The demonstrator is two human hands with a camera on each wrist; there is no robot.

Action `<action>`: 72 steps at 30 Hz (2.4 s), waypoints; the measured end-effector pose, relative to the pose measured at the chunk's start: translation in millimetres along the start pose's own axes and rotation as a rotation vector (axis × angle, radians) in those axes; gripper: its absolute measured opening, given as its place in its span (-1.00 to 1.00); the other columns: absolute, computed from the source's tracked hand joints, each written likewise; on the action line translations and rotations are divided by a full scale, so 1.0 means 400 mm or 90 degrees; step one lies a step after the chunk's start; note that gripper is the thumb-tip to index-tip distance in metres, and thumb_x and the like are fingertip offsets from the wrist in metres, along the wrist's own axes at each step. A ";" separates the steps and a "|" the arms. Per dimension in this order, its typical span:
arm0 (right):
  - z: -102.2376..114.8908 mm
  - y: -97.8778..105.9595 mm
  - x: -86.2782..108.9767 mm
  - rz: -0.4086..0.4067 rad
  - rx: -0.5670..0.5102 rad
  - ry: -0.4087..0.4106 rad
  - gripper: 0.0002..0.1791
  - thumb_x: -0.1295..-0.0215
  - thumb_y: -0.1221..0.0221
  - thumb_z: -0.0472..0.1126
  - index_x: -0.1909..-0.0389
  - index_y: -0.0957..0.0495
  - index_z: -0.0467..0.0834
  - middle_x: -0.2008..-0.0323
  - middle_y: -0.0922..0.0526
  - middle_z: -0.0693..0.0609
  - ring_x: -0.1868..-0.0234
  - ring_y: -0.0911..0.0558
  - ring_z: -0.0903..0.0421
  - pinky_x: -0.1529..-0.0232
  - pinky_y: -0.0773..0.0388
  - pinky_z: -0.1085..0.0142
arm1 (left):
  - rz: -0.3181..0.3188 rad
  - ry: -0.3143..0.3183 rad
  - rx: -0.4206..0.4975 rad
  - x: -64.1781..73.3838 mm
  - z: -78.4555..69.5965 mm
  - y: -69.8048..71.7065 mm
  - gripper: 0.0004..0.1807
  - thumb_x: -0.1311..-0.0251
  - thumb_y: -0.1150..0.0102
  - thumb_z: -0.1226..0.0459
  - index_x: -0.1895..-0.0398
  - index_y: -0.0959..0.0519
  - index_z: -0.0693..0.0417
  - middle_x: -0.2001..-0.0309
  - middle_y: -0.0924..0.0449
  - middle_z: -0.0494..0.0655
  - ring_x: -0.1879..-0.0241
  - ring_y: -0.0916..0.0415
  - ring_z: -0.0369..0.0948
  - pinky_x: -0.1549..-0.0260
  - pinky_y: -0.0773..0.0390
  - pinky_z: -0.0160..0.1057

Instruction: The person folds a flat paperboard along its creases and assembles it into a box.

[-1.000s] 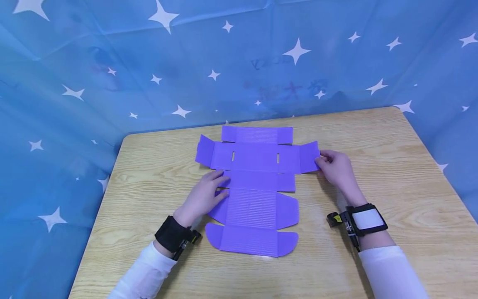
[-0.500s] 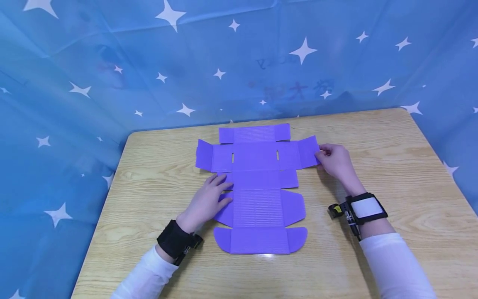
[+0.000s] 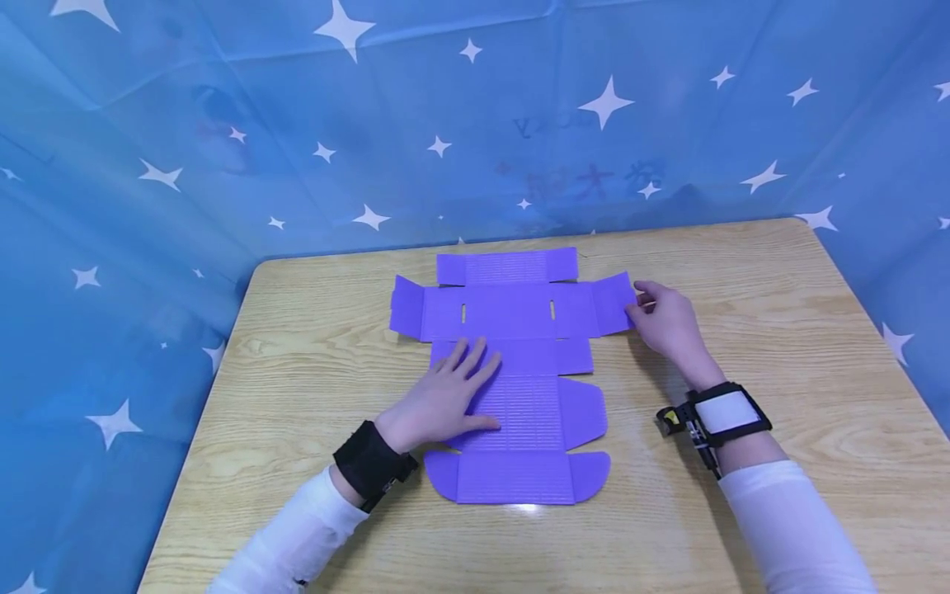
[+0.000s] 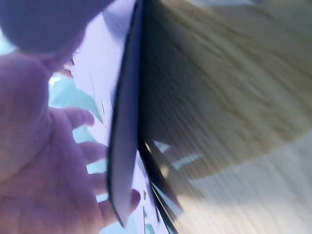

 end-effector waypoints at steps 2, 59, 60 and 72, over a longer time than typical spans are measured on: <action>0.002 -0.002 -0.001 -0.007 0.004 0.010 -0.44 -0.54 -0.11 -0.25 -0.40 -0.37 -0.53 -0.08 -0.63 -0.57 -0.01 -0.71 -0.43 0.41 -0.48 0.53 | 0.026 -0.016 0.001 -0.009 -0.011 0.000 0.06 -0.36 -0.14 -0.34 -0.74 0.03 -0.10 -0.75 0.22 0.11 -0.74 0.26 0.19 -0.65 -0.18 0.23; 0.255 -0.130 -0.225 0.267 0.328 0.183 0.05 -0.50 -0.13 0.26 -0.70 0.10 -0.27 -0.68 0.15 -0.43 -0.71 0.21 -0.44 -0.63 0.14 -0.47 | 0.102 -0.047 -0.094 -0.052 -0.056 -0.032 0.17 -0.22 -0.16 -0.46 -0.75 0.11 -0.28 -0.77 0.29 -0.06 -0.76 0.29 0.13 -0.66 -0.16 0.21; 0.256 -0.132 -0.226 0.268 0.328 0.183 0.05 -0.50 -0.13 0.26 -0.70 0.10 -0.27 -0.68 0.15 -0.43 -0.71 0.21 -0.44 -0.63 0.15 -0.47 | 0.101 -0.046 -0.095 -0.052 -0.056 -0.032 0.17 -0.21 -0.16 -0.46 -0.75 0.11 -0.28 -0.77 0.29 -0.06 -0.76 0.29 0.13 -0.66 -0.16 0.21; 0.272 -0.138 -0.238 0.171 0.320 0.236 -0.26 -0.56 -0.14 -0.01 -0.56 -0.25 -0.35 -0.45 -0.42 -0.45 -0.50 -0.36 -0.46 -0.57 -0.14 -0.41 | 0.094 -0.043 -0.093 -0.045 -0.052 -0.033 0.17 -0.20 -0.18 -0.46 -0.74 0.10 -0.28 -0.77 0.27 -0.07 -0.76 0.27 0.12 -0.66 -0.16 0.21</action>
Point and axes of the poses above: each hand's wrist, its own x-axis away from the middle knuckle, its own y-axis out of the back of the hand, z = x × y, the point moved 3 cm from there along -x, towards the middle knuckle
